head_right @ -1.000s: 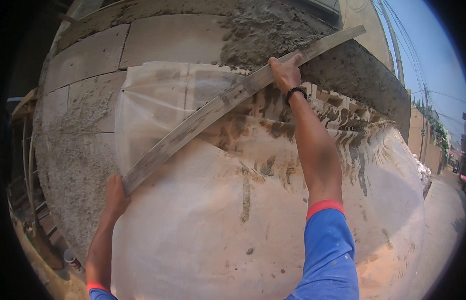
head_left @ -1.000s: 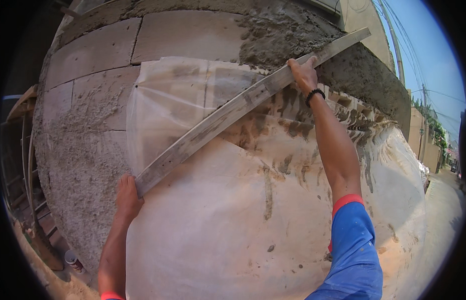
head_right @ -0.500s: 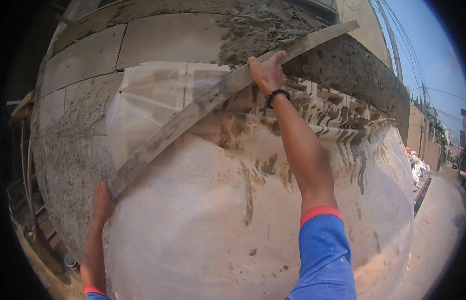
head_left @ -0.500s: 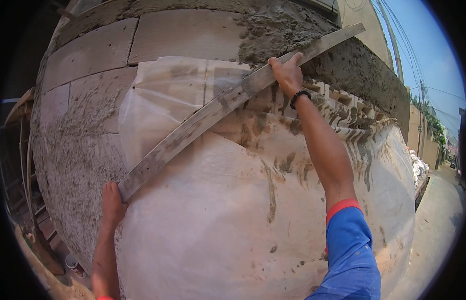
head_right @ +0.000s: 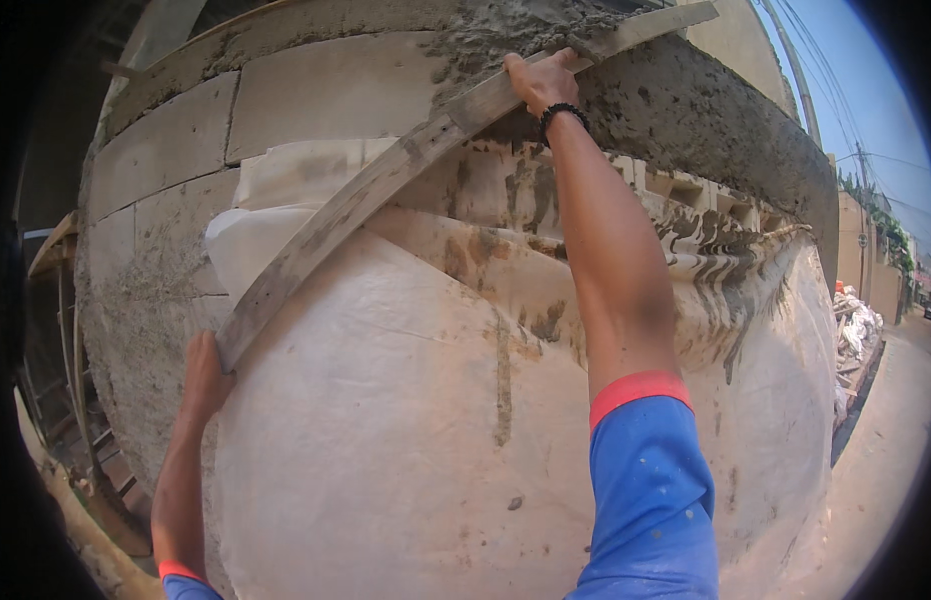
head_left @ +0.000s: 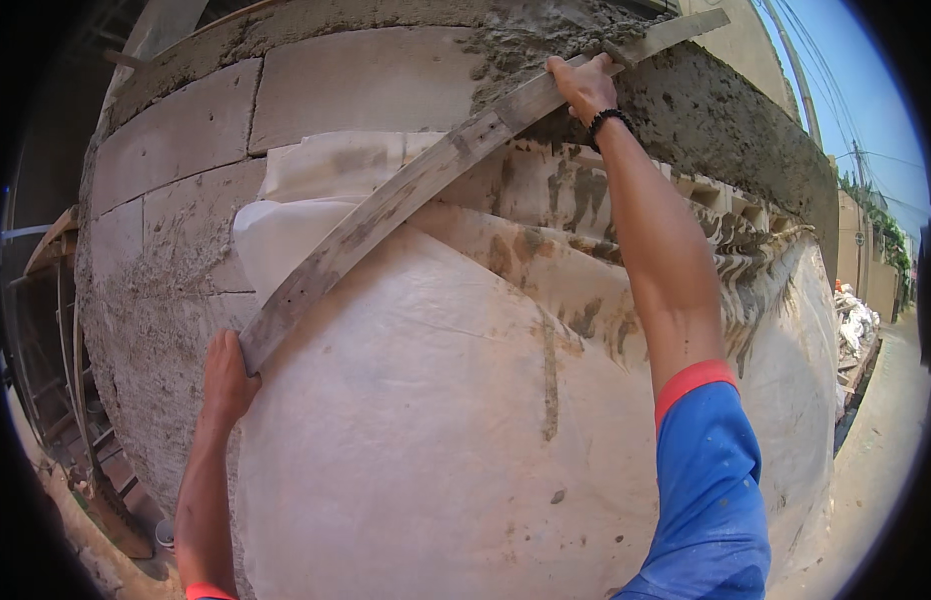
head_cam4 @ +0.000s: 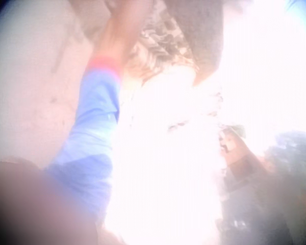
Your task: The person scoops cement from a bucket with a trowel and applies it to a wall section covered with a plastic sheet. They then use a long wooden plank to smooth and level the applied cement across the surface.
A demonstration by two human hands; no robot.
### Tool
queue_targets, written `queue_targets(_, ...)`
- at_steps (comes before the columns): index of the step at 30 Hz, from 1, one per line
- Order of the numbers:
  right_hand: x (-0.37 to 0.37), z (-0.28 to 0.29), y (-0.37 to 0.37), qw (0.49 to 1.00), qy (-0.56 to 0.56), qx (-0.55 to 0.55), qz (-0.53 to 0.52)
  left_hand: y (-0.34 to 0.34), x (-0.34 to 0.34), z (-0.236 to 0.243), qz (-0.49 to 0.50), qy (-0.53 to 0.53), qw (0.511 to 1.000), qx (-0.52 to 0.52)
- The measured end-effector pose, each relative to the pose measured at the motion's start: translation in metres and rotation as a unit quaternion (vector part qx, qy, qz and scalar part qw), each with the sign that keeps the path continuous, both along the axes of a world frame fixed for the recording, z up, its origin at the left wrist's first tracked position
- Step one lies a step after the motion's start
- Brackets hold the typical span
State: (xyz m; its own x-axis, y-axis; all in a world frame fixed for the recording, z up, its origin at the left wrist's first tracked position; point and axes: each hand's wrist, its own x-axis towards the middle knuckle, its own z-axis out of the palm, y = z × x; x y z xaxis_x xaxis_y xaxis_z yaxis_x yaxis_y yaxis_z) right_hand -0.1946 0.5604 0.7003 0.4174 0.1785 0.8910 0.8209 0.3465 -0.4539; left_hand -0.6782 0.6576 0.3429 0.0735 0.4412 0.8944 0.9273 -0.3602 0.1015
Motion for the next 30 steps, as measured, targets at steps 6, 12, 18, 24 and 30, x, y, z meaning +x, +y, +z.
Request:
queue_targets(6,0.007,0.035,-0.003,1.000,0.011,-0.020,0.008,-0.002,0.014,0.031,0.001,0.001,0.999,-0.034)
queue_targets(12,-0.006,0.021,-0.016,0.996,0.033,-0.084,0.007,-0.001,0.012,0.008,-0.015,-0.009,0.998,-0.055)
queue_targets(18,-0.021,-0.038,-0.017,0.991,0.060,-0.119,-0.005,-0.016,0.000,-0.042,-0.028,-0.016,0.996,-0.080)
queue_targets(24,-0.026,-0.117,-0.028,0.989,0.089,-0.121,0.001,-0.035,-0.008,-0.110,-0.034,-0.018,0.996,-0.083)
queue_targets(30,0.010,-0.183,-0.050,0.990,0.125,-0.067,-0.002,-0.055,-0.009,-0.159,-0.040,-0.017,0.997,-0.056)
